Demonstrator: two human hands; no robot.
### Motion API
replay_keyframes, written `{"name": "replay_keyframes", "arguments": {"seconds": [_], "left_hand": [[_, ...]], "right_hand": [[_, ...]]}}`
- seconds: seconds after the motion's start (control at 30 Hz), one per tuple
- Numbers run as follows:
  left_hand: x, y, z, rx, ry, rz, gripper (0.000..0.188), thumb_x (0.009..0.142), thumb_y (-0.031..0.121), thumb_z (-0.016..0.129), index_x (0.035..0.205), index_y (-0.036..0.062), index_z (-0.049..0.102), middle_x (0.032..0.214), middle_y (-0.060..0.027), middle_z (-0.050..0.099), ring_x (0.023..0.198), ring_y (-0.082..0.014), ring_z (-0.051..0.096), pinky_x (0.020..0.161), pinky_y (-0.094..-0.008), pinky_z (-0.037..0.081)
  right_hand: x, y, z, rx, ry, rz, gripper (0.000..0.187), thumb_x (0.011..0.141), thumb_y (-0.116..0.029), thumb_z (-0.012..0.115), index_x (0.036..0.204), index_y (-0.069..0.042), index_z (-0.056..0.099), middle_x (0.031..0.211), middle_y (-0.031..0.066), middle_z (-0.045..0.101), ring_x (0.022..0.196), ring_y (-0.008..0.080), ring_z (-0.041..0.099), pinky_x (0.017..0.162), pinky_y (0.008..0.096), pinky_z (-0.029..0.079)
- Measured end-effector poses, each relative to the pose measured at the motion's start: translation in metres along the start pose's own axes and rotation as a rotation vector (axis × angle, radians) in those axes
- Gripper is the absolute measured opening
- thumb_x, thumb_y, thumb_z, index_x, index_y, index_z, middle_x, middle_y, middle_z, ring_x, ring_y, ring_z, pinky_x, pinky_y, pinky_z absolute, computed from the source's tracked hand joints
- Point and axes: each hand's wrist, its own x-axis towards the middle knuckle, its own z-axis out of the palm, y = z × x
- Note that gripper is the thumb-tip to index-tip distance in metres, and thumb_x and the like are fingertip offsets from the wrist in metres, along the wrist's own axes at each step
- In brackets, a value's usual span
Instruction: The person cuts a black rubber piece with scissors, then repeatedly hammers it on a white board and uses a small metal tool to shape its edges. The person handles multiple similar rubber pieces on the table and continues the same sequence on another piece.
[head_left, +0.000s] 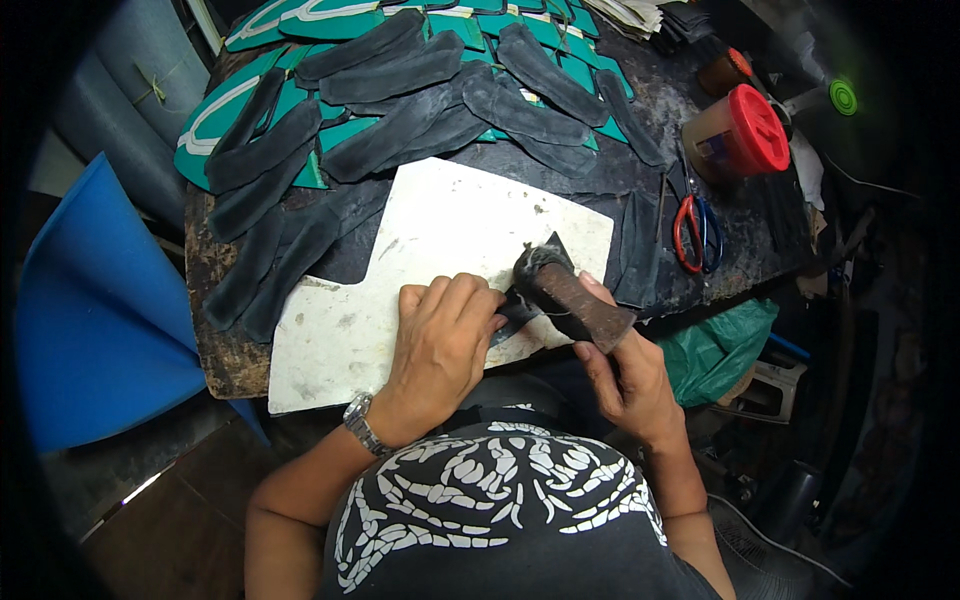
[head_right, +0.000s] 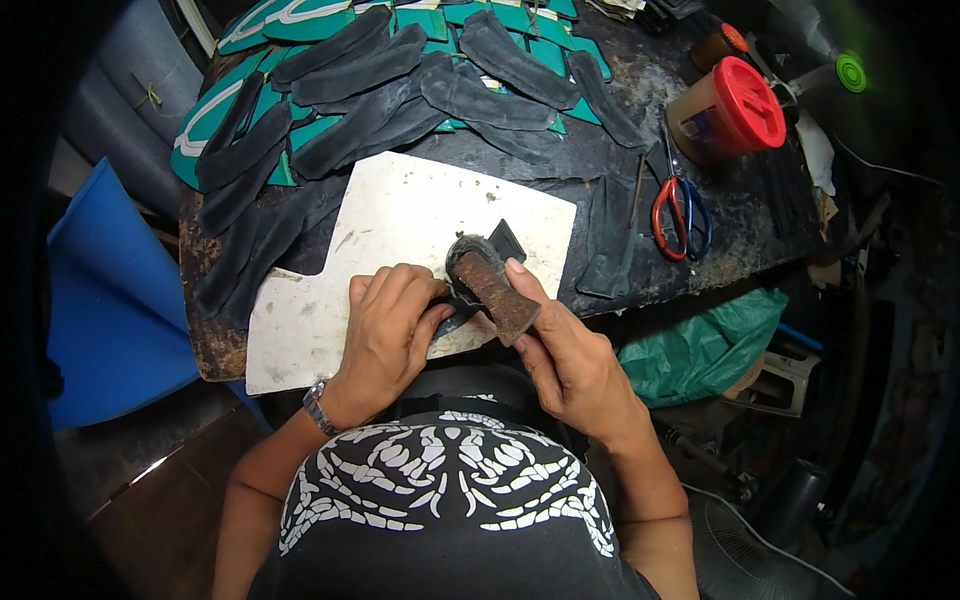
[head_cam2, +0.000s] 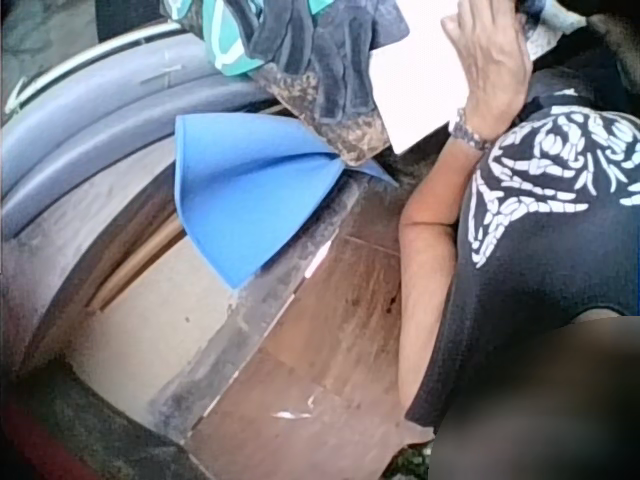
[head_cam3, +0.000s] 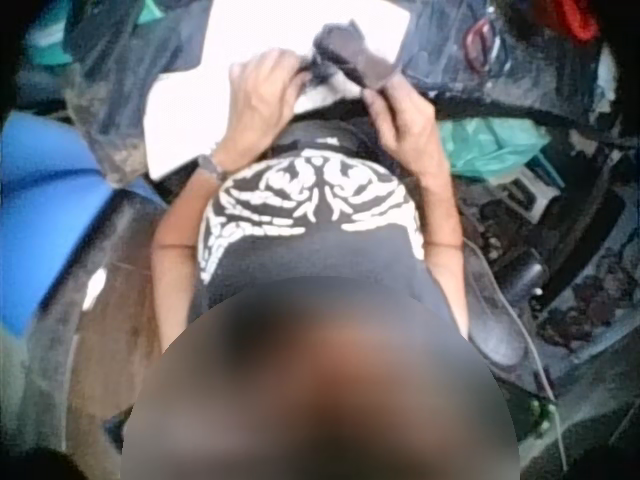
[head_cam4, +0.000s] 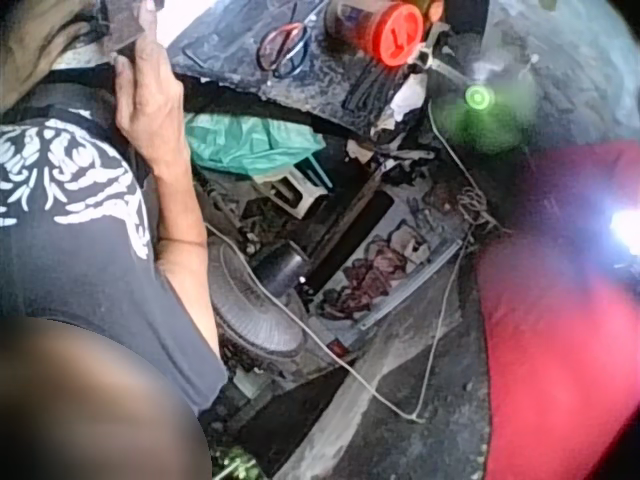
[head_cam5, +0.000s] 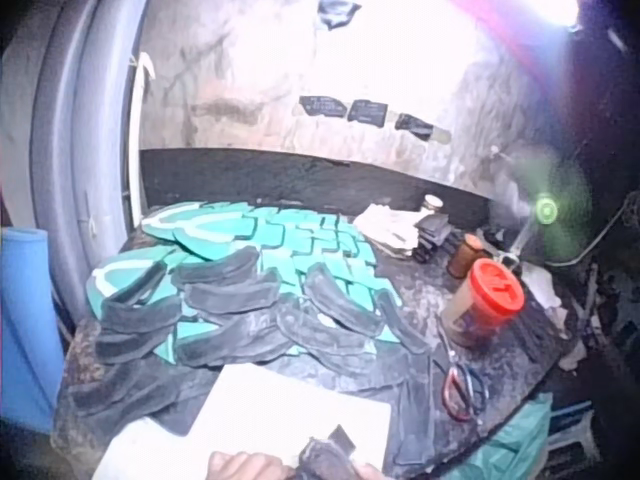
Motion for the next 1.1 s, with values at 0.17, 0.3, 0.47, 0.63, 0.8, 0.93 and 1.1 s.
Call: {"name": "replay_keyframes", "arguments": {"seconds": [0.17,0.3,0.47,0.63,0.8,0.93,1.1], "left_hand": [[-0.002,-0.002,0.003,0.024,0.017,0.025,0.021,0.086,0.002,0.073,0.104,0.0046,0.065,0.1,-0.0062,0.06,0.095,-0.0241,0.057,0.086,-0.0382,0.035],[-0.001,-0.002,0.001,0.05,0.007,0.025,0.022,0.085,0.002,0.073,0.105,0.0052,0.065,0.1,-0.0067,0.06,0.095,-0.0246,0.057,0.087,-0.0383,0.036],[-0.002,0.0,-0.011,-0.037,-0.005,-0.046,0.021,0.086,-0.001,0.071,0.105,0.0047,0.066,0.099,-0.008,0.061,0.095,-0.0254,0.058,0.087,-0.0377,0.036],[-0.009,-0.01,-0.019,0.028,-0.072,0.097,0.027,0.084,0.0,0.065,0.111,0.0009,0.064,0.099,-0.0082,0.059,0.093,-0.0238,0.058,0.087,-0.0382,0.039],[-0.011,-0.011,-0.014,0.106,-0.018,0.252,0.032,0.081,0.0,0.063,0.113,-0.0019,0.064,0.102,-0.009,0.061,0.091,-0.0227,0.058,0.084,-0.0374,0.04],[-0.009,-0.012,-0.021,0.047,-0.08,0.089,0.035,0.081,0.001,0.065,0.117,0.0029,0.066,0.105,-0.0076,0.059,0.094,-0.0223,0.057,0.086,-0.0384,0.038],[-0.004,-0.016,-0.028,0.101,-0.132,0.113,0.034,0.084,0.003,0.065,0.118,0.0081,0.068,0.109,-0.0074,0.058,0.099,-0.0225,0.055,0.086,-0.0395,0.037]], "right_hand": [[0.006,-0.002,-0.006,-0.026,-0.081,0.052,0.06,0.094,0.002,0.064,0.15,-0.002,0.045,0.144,0.0218,0.057,0.118,0.0403,0.065,0.092,0.039,0.056],[0.005,-0.004,-0.008,0.033,-0.2,0.135,0.059,0.095,-0.001,0.064,0.151,-0.003,0.044,0.142,0.0199,0.059,0.119,0.0411,0.064,0.094,0.0406,0.056],[0.005,0.004,-0.011,0.064,-0.157,0.104,0.057,0.096,-0.001,0.063,0.15,-0.002,0.045,0.144,0.0209,0.058,0.12,0.0417,0.064,0.096,0.0405,0.054],[-0.003,0.007,-0.01,0.127,-0.155,0.199,0.052,0.096,0.001,0.062,0.147,-0.001,0.05,0.147,0.021,0.056,0.124,0.0392,0.063,0.101,0.0375,0.05],[-0.007,0.011,-0.006,0.142,-0.144,0.191,0.05,0.096,0.003,0.061,0.145,0.0,0.052,0.149,0.019,0.055,0.129,0.0355,0.061,0.105,0.0359,0.048],[-0.006,0.01,-0.006,0.134,-0.143,0.174,0.051,0.095,0.004,0.062,0.144,0.0,0.052,0.15,0.0183,0.055,0.131,0.0348,0.061,0.107,0.0357,0.047],[-0.001,0.002,-0.009,0.109,-0.152,0.199,0.051,0.095,0.004,0.062,0.144,0.0,0.051,0.149,0.0199,0.055,0.129,0.0375,0.061,0.105,0.036,0.049]]}}
